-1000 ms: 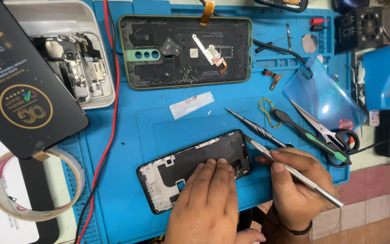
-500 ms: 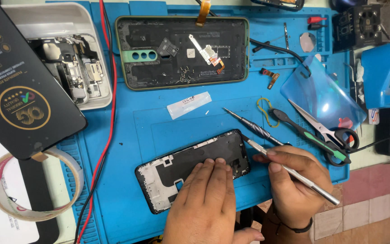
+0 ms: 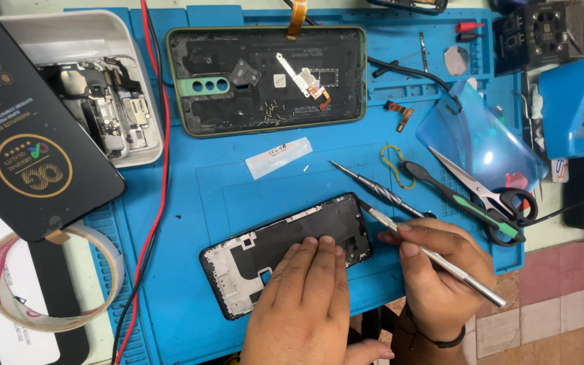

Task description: The person cleans old adhesive residue from a phone frame using a yellow adhesive remover tool, scrapes the frame edges with a metal pry tool, presses a black adhesive film onto the frame, and then handles a replacement screen assembly by its flex cable.

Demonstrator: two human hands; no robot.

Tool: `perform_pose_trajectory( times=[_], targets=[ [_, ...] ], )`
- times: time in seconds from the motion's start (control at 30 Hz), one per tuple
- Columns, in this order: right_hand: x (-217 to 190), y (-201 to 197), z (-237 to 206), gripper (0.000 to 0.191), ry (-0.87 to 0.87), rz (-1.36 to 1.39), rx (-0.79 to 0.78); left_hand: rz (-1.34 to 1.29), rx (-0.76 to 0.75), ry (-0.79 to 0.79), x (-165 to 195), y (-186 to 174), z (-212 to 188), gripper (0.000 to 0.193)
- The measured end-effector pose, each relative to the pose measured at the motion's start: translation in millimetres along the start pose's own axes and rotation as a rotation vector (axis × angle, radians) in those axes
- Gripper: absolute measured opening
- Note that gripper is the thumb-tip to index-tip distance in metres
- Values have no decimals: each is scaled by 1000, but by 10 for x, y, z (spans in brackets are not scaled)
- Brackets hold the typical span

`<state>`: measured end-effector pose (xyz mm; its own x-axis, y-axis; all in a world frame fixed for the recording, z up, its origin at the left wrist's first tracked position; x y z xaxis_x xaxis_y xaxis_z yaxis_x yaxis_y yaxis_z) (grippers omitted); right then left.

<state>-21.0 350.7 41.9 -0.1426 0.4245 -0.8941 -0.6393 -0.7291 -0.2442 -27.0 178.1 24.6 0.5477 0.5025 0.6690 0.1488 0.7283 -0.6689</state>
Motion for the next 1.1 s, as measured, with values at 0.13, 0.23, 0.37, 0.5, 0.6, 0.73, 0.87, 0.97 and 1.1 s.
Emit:
perform_pose_trajectory(
  times=[0.13, 0.23, 0.37, 0.5, 0.6, 0.73, 0.87, 0.97, 1.1],
  targets=[
    [-4, 3, 10, 6, 0, -24, -9, 7, 3, 4, 3, -1, -7, 110],
    [-9, 3, 13, 9, -2, -31, -8, 20, -4, 6, 2, 6, -16, 109],
    [-8, 3, 9, 10, 5, -35, -4, 20, -19, -1, -3, 23, -22, 109],
    [-2, 1, 12, 9, 22, -33, -13, 38, -11, 10, 4, 26, -26, 109],
    [4, -1, 18, 8, 38, -47, -16, 48, -5, 14, -1, 27, -25, 111],
    [-26, 9, 22, 8, 11, -45, -26, 39, -23, 33, -14, 49, -20, 112],
    [-68, 12, 16, 8, -30, -67, -14, 39, -14, 35, -13, 37, -20, 111],
    [-77, 9, 8, 9, -23, -79, -8, 36, -19, 35, -11, 33, -18, 112],
    [-80, 0, 11, 8, -21, -89, 2, 33, -10, 38, -8, 19, -12, 111]
  ],
)
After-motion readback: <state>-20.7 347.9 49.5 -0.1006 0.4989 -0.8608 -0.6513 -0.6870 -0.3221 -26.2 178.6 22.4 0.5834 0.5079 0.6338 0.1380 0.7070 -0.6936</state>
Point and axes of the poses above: each hand's wrist, its own z-axis towards the middle knuckle, its own y-axis out of the palm, x = y × z, the point moved 7 cm from there along z, towards the middle knuckle, and after that the axes turned 13 degrees about x, right-handed, at the moved point
